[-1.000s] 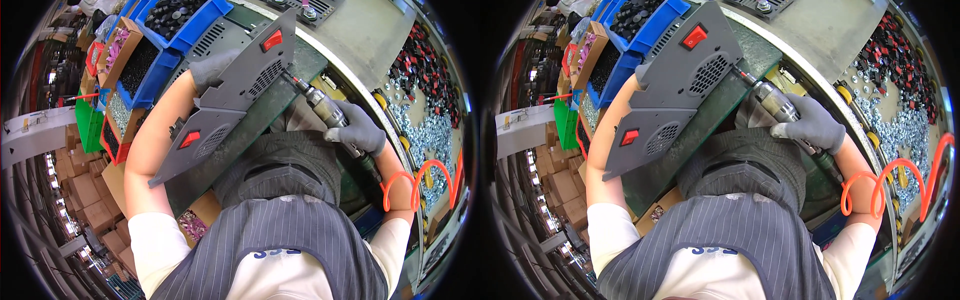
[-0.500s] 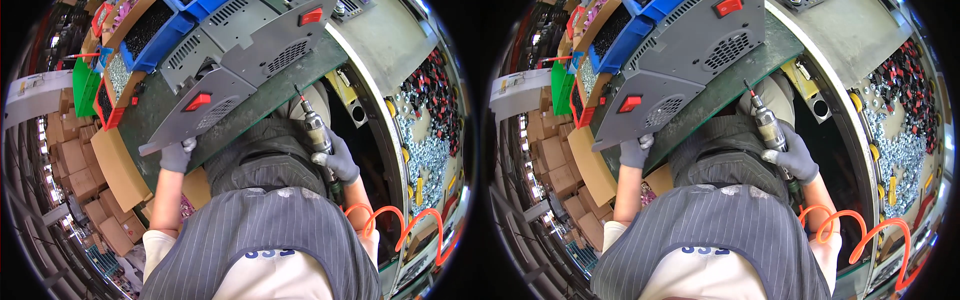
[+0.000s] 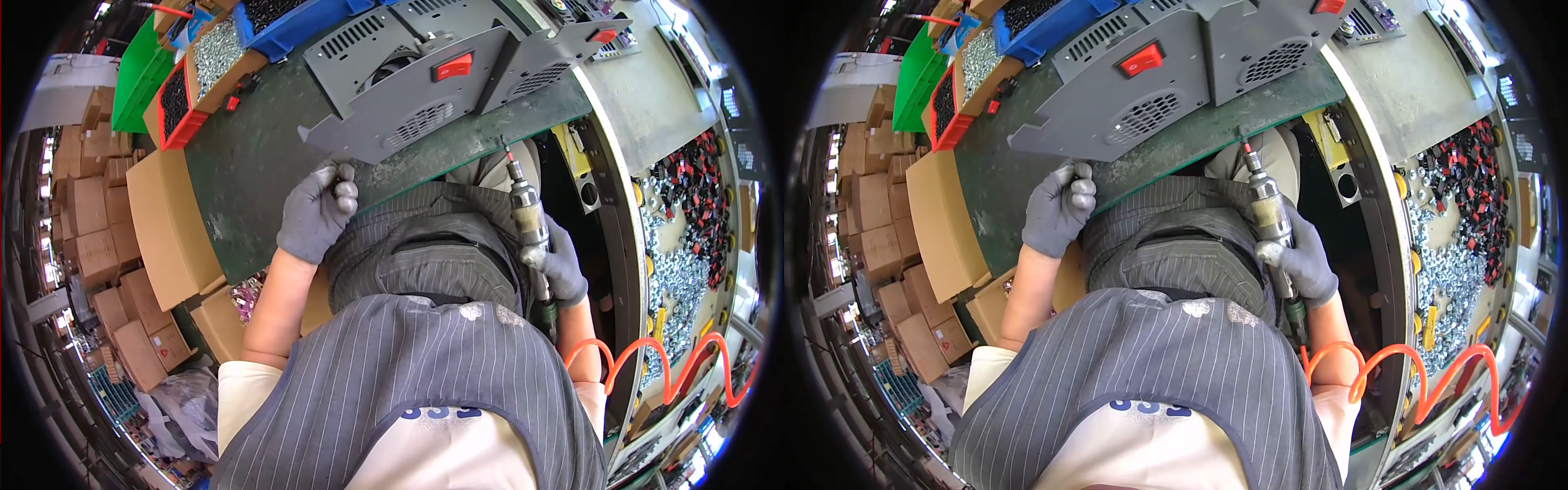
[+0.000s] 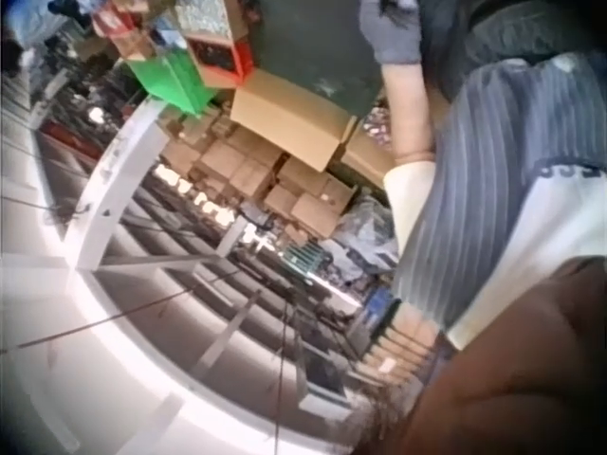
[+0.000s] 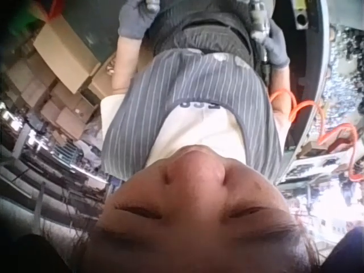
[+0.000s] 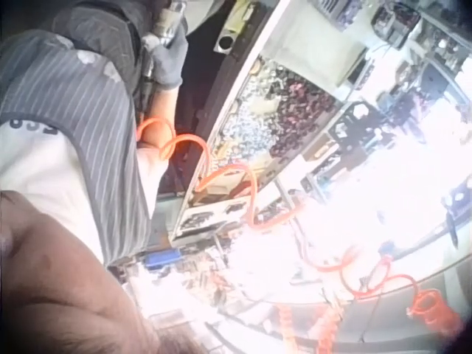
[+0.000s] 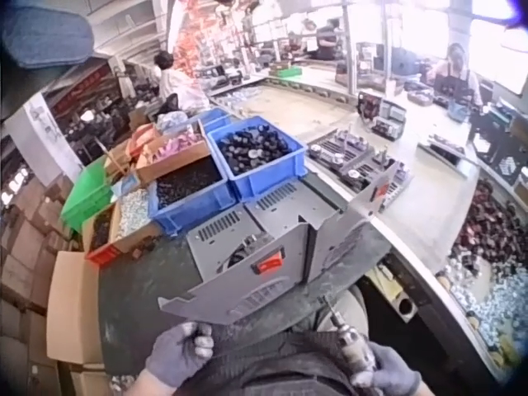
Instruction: The recorder uses a pneumatic screwdriver to fasten screws onto a metal electronics housing, installs components, and organizes parts on a factory assembly line.
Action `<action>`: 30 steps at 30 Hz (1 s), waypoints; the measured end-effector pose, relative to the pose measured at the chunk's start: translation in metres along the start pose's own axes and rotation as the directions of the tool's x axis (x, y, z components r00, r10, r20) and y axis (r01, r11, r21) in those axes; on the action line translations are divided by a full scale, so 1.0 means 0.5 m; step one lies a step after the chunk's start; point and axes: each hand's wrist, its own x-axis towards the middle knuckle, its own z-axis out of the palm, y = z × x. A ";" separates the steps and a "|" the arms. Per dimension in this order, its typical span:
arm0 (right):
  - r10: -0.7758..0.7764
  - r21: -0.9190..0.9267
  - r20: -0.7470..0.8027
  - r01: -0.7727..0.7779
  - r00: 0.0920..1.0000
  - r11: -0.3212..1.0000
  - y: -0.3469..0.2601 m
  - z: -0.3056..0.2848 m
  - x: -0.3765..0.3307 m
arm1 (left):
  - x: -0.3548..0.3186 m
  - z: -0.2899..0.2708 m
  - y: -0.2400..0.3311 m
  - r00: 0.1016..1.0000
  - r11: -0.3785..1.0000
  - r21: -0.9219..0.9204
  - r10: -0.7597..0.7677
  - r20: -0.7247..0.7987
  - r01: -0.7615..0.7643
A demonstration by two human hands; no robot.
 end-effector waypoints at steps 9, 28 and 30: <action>0.096 -0.143 0.304 -0.054 0.948 0.988 -0.072 0.081 -0.039 | -0.030 0.010 -0.056 0.887 0.969 0.235 -0.176 0.428 0.079; 0.198 -0.198 0.332 -0.138 0.922 0.971 -0.091 0.123 -0.067 | -0.041 0.062 -0.076 0.865 0.961 0.271 -0.173 0.472 0.045; 0.194 -0.289 0.300 -0.105 0.934 0.952 -0.097 0.128 -0.067 | -0.034 0.067 -0.076 0.863 0.957 0.288 -0.171 0.474 0.031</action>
